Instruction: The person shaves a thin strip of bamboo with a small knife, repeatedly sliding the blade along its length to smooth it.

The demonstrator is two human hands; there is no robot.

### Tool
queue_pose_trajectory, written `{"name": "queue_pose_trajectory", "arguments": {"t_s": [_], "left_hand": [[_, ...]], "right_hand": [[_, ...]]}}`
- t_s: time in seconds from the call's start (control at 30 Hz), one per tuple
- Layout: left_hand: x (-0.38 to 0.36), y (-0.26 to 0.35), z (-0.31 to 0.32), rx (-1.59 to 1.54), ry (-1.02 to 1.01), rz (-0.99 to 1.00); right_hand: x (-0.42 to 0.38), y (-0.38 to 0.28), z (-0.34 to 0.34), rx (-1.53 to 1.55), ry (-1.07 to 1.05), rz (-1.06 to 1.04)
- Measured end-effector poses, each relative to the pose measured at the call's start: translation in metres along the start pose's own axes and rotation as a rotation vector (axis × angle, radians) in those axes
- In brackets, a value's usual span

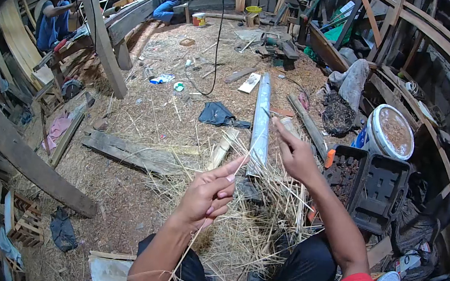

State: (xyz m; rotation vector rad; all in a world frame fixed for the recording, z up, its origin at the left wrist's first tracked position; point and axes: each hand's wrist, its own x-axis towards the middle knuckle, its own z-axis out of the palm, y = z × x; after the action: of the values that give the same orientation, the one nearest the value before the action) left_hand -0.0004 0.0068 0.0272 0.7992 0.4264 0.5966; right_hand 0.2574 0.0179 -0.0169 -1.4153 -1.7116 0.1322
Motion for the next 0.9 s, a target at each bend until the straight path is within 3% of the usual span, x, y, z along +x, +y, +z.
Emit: {"name": "queue_pose_trajectory", "arguments": {"t_s": [0.1, 0.17, 0.27, 0.37, 0.5, 0.6, 0.63, 0.77, 0.87, 0.9], "left_hand": [[0.006, -0.003, -0.007, -0.039, 0.059, 0.048], [0.007, 0.002, -0.008, -0.089, 0.096, 0.061], [0.011, 0.002, -0.017, -0.204, 0.078, 0.045], [0.009, 0.0, -0.021, -0.333, 0.007, 0.023], [0.01, 0.0, -0.023, -0.331, 0.034, -0.002], [0.009, 0.001, -0.02, -0.317, 0.011, 0.0], [0.007, 0.002, -0.017, -0.296, -0.009, 0.002], [0.005, -0.003, -0.011, -0.192, -0.055, -0.043], [0.003, -0.001, -0.007, -0.188, -0.097, -0.059], [0.003, -0.001, -0.008, -0.201, -0.091, -0.041]], "right_hand": [[-0.002, -0.005, 0.01, 0.132, 0.099, -0.071], [-0.008, -0.053, -0.011, 0.139, -0.244, 0.2], [-0.022, -0.061, 0.009, 0.046, -0.264, -0.358], [-0.023, -0.065, 0.011, -0.097, -0.325, -0.3], [-0.019, -0.055, 0.019, -0.089, -0.181, -0.23], [-0.022, -0.068, 0.013, -0.131, -0.244, -0.296], [-0.019, -0.066, 0.008, -0.189, -0.29, -0.169], [-0.001, -0.035, -0.002, 0.029, -0.145, 0.134], [-0.001, -0.002, 0.001, 0.102, 0.046, 0.001], [-0.001, -0.012, -0.003, 0.185, 0.018, 0.065]]}}
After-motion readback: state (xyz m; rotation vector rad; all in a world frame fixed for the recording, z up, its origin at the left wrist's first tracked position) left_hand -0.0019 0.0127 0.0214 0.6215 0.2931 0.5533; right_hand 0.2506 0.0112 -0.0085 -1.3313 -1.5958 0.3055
